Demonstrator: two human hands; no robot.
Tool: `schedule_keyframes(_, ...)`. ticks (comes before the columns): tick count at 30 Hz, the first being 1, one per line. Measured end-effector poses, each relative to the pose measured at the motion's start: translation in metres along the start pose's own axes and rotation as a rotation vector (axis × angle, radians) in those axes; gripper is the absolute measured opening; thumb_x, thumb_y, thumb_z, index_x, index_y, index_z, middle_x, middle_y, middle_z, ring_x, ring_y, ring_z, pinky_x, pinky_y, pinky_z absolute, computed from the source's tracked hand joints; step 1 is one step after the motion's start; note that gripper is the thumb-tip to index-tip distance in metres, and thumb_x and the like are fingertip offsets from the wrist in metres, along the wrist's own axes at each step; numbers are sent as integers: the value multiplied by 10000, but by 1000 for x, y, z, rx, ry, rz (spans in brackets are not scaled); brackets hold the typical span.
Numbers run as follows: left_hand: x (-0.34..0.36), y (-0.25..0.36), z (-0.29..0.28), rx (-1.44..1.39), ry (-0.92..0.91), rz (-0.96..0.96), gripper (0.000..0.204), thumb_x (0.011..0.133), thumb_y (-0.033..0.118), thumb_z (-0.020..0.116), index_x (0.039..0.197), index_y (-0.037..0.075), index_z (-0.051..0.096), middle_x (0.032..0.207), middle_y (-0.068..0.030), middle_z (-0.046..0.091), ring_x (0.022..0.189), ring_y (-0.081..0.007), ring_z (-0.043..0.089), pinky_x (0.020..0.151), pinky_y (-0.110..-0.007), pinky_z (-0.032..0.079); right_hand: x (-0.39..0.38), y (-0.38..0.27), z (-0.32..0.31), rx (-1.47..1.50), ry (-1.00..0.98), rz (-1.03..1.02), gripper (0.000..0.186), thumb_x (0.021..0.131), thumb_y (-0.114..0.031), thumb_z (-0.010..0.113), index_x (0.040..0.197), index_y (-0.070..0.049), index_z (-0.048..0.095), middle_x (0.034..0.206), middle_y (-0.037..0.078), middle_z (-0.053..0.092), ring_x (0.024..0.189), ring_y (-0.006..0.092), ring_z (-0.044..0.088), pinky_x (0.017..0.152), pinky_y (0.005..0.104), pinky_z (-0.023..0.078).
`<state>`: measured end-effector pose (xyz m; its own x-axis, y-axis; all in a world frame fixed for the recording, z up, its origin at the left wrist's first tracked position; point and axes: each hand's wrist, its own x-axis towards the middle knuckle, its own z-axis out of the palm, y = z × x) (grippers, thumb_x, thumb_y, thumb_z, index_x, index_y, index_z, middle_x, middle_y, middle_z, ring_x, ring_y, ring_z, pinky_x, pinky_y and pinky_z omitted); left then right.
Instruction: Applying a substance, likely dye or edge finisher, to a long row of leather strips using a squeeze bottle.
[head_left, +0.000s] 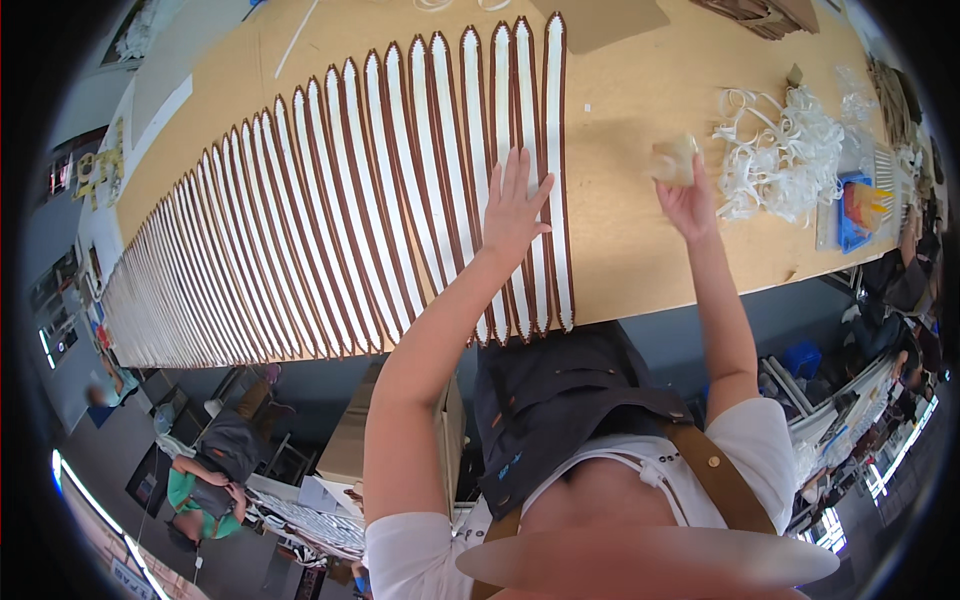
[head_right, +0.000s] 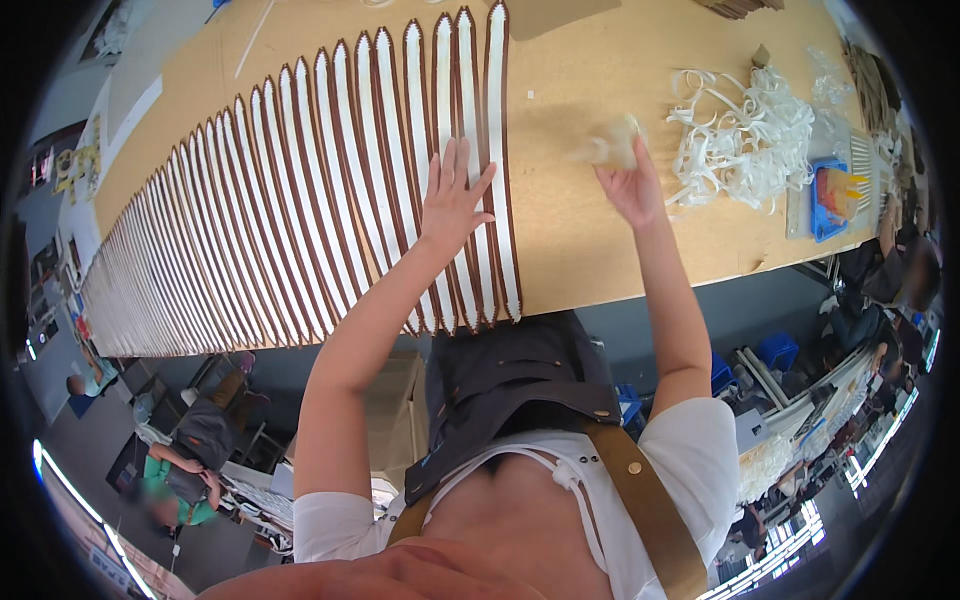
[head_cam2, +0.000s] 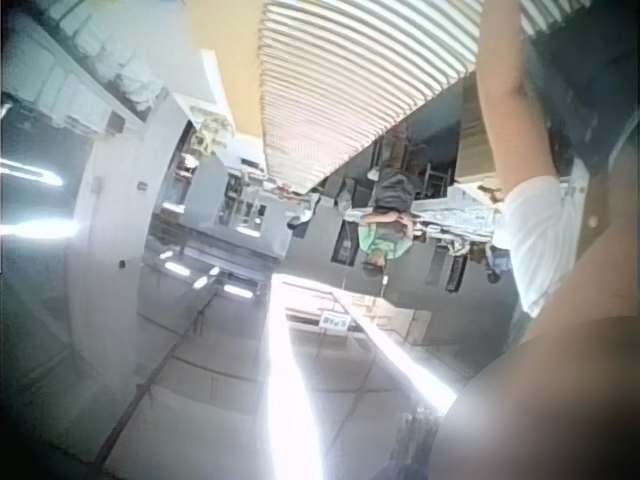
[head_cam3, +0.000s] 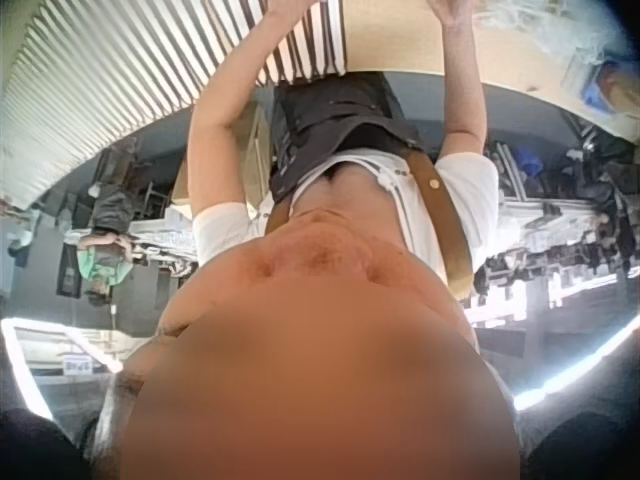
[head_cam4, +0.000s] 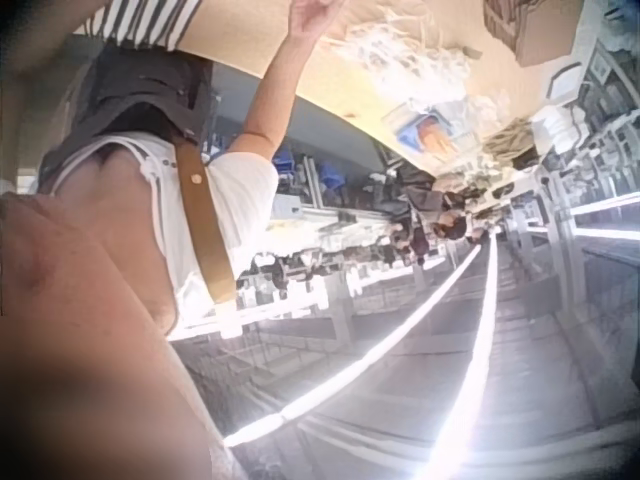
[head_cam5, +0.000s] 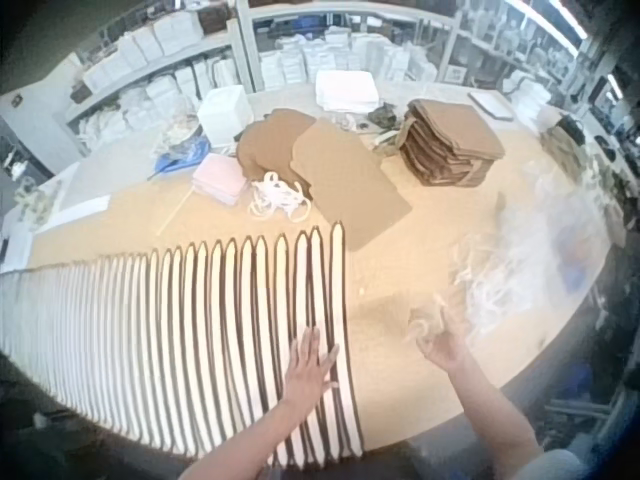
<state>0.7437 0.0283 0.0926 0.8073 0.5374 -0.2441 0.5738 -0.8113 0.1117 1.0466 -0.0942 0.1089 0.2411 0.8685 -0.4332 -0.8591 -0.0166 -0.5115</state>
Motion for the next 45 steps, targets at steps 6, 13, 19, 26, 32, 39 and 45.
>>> schedule_keyframes(6,-7,17,-5,25,-14,-66,932,794,465,820,1574,149,418,1695,-249,173,1589,-408,96,1293,-546,116,-98,46,-25,935,-55,251,469,1080,-308,546,1459,-34,496,1432,159,572,1225,309,633,1076,402,555)
schedule_keyframes(13,-113,64,-4,-570,319,59,327,860,217,769,1115,59,639,1210,-171,606,1220,-394,546,1034,-525,437,-166,84,-15,652,171,117,460,1069,-313,577,1423,-23,532,1387,150,617,1264,317,616,1066,402,559)
schedule_keyframes(19,-311,84,36,-742,392,-217,262,890,223,764,764,71,592,706,-103,573,740,-340,593,696,-443,466,-190,137,32,510,191,320,504,1053,-309,610,1434,-1,492,1373,194,615,1254,329,628,1053,409,567)
schedule_keyframes(26,-572,100,179,-780,568,-1329,343,982,282,679,774,14,628,812,-154,707,708,-330,660,662,-446,503,-221,218,101,131,185,648,539,1049,-321,616,1456,-4,456,1380,211,598,1250,357,631,1060,418,564)
schedule_keyframes(32,-636,147,209,-1449,829,-1694,270,981,213,713,785,50,624,701,-16,580,578,-93,485,528,-251,397,-252,247,130,52,134,759,555,1035,-321,641,1466,-26,452,1402,199,583,1273,356,614,1077,420,549)
schedule_keyframes(39,-507,106,191,-1599,718,-1289,340,1008,312,678,871,3,712,720,-10,624,626,-95,547,583,-270,447,-275,221,114,133,172,622,538,1027,-313,651,1447,-29,471,1402,187,585,1267,358,615,1078,414,547)
schedule_keyframes(45,-341,50,144,-1446,608,-1049,274,962,281,703,980,9,723,828,-41,721,694,-116,639,650,-262,507,-280,170,80,177,303,493,508,1040,-326,624,1417,-7,506,1361,199,612,1245,363,630,1050,422,568)
